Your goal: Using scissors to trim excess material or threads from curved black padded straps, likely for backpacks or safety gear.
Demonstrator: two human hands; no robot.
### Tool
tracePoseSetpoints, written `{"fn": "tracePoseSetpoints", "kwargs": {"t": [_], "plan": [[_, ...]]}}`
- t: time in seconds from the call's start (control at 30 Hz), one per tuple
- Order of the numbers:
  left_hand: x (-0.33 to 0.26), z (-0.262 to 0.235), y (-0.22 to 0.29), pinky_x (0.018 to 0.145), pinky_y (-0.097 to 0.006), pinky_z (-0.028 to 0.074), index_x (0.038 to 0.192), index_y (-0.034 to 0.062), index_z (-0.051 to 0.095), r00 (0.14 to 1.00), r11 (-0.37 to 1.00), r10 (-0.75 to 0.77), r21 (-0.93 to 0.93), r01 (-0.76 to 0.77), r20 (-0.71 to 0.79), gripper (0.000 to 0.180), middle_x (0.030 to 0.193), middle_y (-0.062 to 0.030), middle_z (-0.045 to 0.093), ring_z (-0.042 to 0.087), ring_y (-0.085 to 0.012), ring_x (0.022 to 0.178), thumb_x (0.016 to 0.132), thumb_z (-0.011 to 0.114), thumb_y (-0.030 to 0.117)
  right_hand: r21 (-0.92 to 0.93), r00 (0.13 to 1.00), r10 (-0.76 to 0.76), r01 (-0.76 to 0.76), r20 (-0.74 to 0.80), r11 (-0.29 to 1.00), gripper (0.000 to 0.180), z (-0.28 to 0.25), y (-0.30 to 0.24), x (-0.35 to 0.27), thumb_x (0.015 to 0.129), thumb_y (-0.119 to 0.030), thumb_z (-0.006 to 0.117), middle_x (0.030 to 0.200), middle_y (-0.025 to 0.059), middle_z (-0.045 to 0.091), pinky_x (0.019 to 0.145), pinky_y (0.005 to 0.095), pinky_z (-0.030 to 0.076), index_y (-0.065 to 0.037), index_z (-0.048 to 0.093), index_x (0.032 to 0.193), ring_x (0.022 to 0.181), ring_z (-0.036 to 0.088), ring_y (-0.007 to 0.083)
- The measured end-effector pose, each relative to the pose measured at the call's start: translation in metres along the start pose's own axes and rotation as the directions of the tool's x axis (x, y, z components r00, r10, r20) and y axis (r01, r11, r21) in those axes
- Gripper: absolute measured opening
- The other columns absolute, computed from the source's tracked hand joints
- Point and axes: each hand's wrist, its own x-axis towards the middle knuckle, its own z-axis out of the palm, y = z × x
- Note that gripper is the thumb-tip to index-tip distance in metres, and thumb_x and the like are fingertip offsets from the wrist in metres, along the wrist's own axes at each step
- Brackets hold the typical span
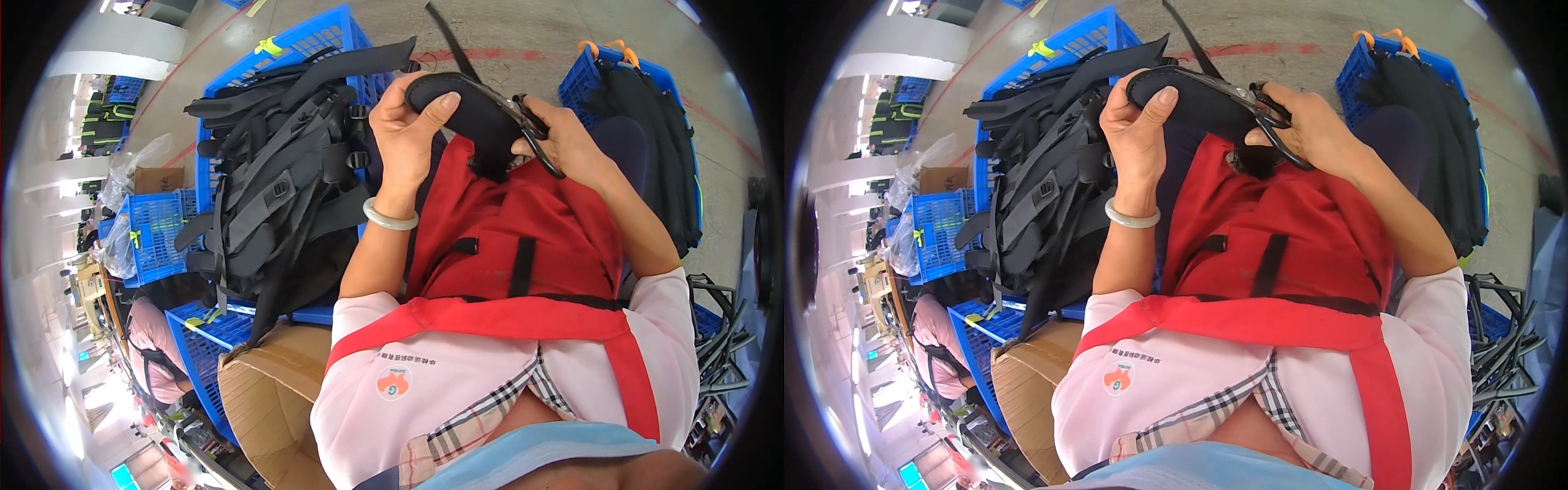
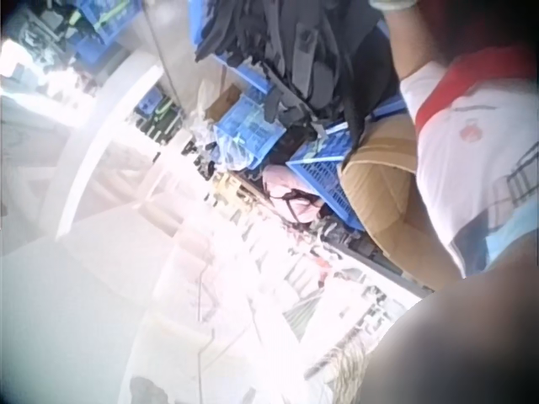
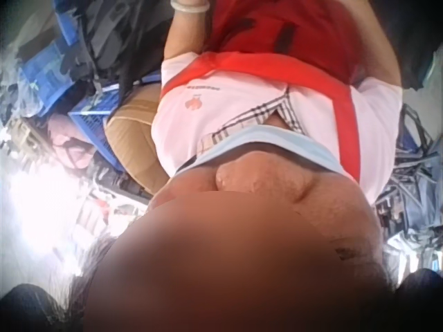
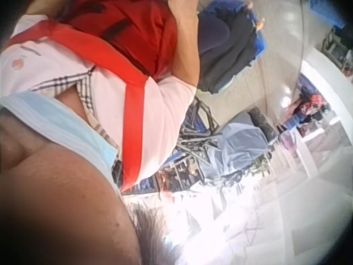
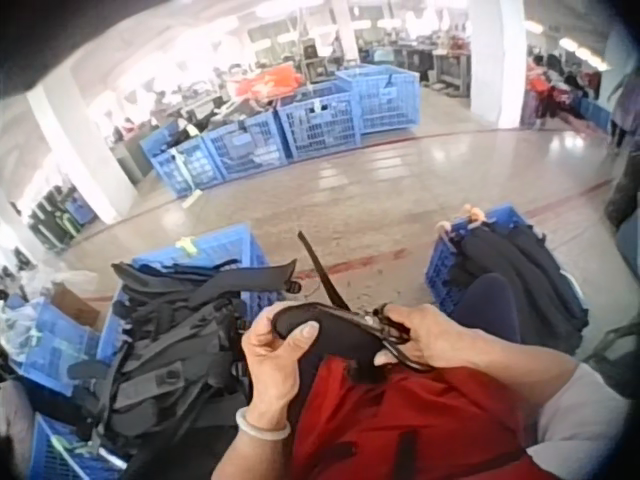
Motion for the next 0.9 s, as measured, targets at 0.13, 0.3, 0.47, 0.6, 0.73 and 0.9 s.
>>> {"fn": "tracePoseSetpoints", "kwargs": {"t": [0.13,0.3,0.47,0.6,0.73,0.9], "plan": [[0.000,0.001,0.001,0.075,-0.022,0.049,0.103,-0.0024,0.064,0.992,0.995,-0.084,-0.043,0.089,0.092,0.022,0.092,-0.0031,0.067,0.060,-0.0090,0.083,0.083,0.070,0.000,-0.057,0.995,0.079,-0.075,0.058,0.996,0.048,-0.004,-0.003,-0.001,0.079,-0.036,0.075,0.070,0.0136,0.048,0.060,0.0362,0.038,-0.002,0.046,0.095,0.063,0.042,0.0243],[-0.005,0.003,-0.004,0.075,-0.023,0.049,0.102,-0.0028,0.064,0.976,0.979,-0.172,-0.089,0.185,0.133,0.019,0.091,-0.0037,0.067,0.061,-0.0095,0.081,0.084,0.069,0.002,-0.093,0.994,-0.049,0.057,0.094,0.994,0.051,-0.011,-0.012,-0.007,0.077,-0.036,0.076,0.069,0.0125,0.047,0.060,0.0362,0.037,-0.002,0.043,0.097,0.063,0.043,0.0247],[-0.004,-0.002,-0.010,0.073,-0.023,0.049,0.098,-0.0024,0.065,0.962,0.957,-0.206,-0.168,0.236,0.179,0.016,0.088,-0.0042,0.067,0.061,-0.0101,0.079,0.084,0.069,0.003,-0.066,0.962,0.130,-0.117,0.239,0.991,0.046,-0.020,-0.022,-0.010,0.078,-0.031,0.076,0.068,0.0095,0.044,0.058,0.0352,0.037,-0.002,0.044,0.094,0.061,0.042,0.0212],[-0.003,0.001,-0.015,0.071,-0.023,0.049,0.094,-0.0023,0.066,0.958,0.959,-0.228,-0.129,0.252,0.176,0.012,0.084,-0.0039,0.067,0.061,-0.0097,0.076,0.084,0.069,0.003,0.004,0.957,0.174,-0.180,0.234,0.984,0.041,-0.020,-0.011,-0.015,0.078,-0.024,0.077,0.066,0.0081,0.042,0.056,0.0338,0.036,-0.001,0.045,0.090,0.060,0.038,0.0174],[-0.002,0.007,-0.014,0.070,-0.022,0.049,0.091,-0.0030,0.067,0.934,0.958,-0.243,-0.087,0.274,0.263,0.009,0.082,-0.0035,0.067,0.060,-0.0088,0.074,0.084,0.069,0.003,-0.043,0.941,0.259,-0.255,0.220,0.966,0.040,-0.034,-0.028,-0.022,0.077,-0.021,0.077,0.066,0.0083,0.039,0.056,0.0324,0.035,0.000,0.045,0.090,0.061,0.036,0.0162],[0.000,0.014,-0.024,0.068,-0.022,0.049,0.091,-0.0036,0.068,0.910,0.956,-0.254,-0.056,0.287,0.327,0.011,0.081,-0.0032,0.067,0.060,-0.0084,0.073,0.083,0.070,0.003,-0.138,0.947,0.241,-0.215,0.213,0.967,0.045,-0.052,-0.024,-0.032,0.075,-0.025,0.079,0.068,0.0088,0.036,0.057,0.0327,0.034,0.000,0.045,0.091,0.064,0.034,0.0172]]}}
